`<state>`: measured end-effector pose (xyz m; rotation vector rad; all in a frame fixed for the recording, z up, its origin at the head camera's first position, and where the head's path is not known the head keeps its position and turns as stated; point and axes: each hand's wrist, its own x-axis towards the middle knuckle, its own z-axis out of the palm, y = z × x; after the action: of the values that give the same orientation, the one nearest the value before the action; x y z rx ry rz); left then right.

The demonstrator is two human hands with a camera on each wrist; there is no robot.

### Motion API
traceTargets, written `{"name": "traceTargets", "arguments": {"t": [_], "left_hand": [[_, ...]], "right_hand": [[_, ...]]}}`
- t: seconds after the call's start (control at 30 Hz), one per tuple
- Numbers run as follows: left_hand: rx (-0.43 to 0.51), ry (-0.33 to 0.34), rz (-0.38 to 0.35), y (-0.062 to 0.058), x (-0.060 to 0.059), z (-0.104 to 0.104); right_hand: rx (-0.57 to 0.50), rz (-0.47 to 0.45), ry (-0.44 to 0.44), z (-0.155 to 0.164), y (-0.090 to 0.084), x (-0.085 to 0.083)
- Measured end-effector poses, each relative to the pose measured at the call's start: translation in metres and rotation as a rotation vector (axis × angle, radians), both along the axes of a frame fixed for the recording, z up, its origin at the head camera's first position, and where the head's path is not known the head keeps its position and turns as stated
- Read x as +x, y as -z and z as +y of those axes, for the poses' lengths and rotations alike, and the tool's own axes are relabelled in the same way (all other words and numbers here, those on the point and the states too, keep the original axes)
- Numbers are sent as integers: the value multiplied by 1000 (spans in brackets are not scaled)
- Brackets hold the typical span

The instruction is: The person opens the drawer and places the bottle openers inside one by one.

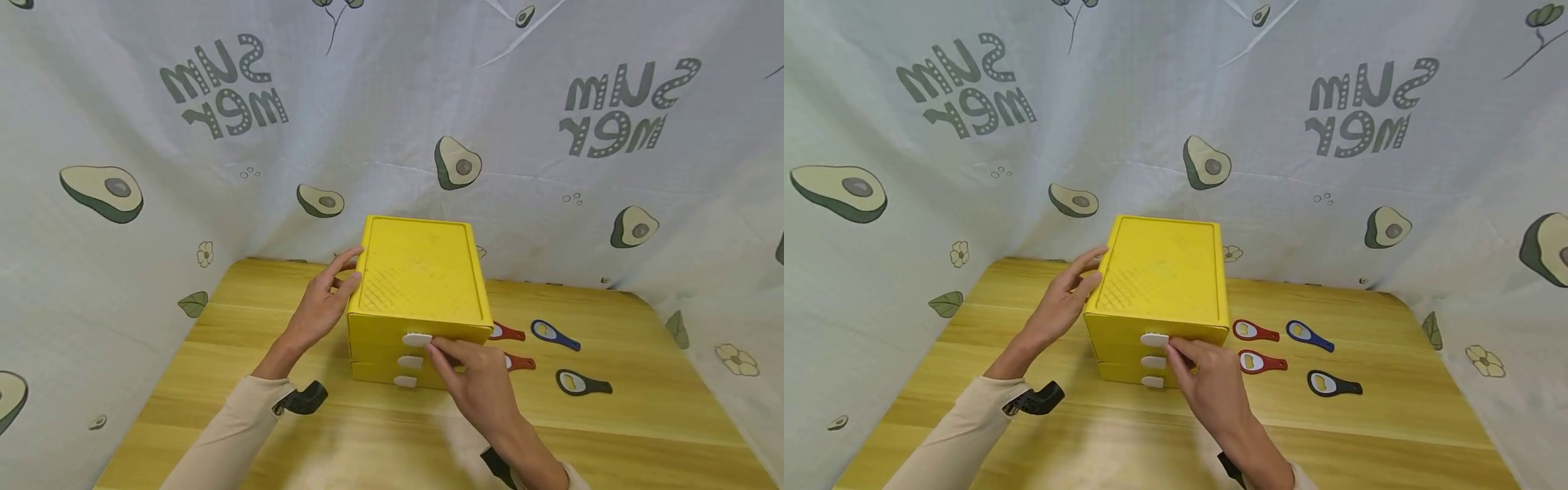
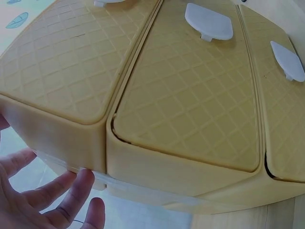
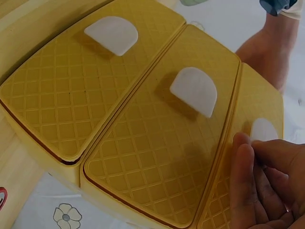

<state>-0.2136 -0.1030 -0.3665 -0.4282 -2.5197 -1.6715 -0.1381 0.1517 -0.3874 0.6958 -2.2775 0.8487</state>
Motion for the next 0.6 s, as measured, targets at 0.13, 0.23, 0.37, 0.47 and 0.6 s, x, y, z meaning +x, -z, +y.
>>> {"name": "traceTargets", "arguments": {"t": [0.13,0.23,0.37,0.47,0.6], "left_hand": [[3,7,-5,-2,1,-1],[12,14,-6,-3,1,-2],[32,21,-8,-3,1,-2],[48,24,-6,-1,0,-2],[56,25,-1,1,-1,-1]], "right_hand": [[8,11,11,-1,0,-2],[5,11,8,-2,-2,-2],[-9,-7,6,-2,-2,-3],[-16,-25,12,-2,-1,-2],[-27,-52,17,-2,0,-1]]}}
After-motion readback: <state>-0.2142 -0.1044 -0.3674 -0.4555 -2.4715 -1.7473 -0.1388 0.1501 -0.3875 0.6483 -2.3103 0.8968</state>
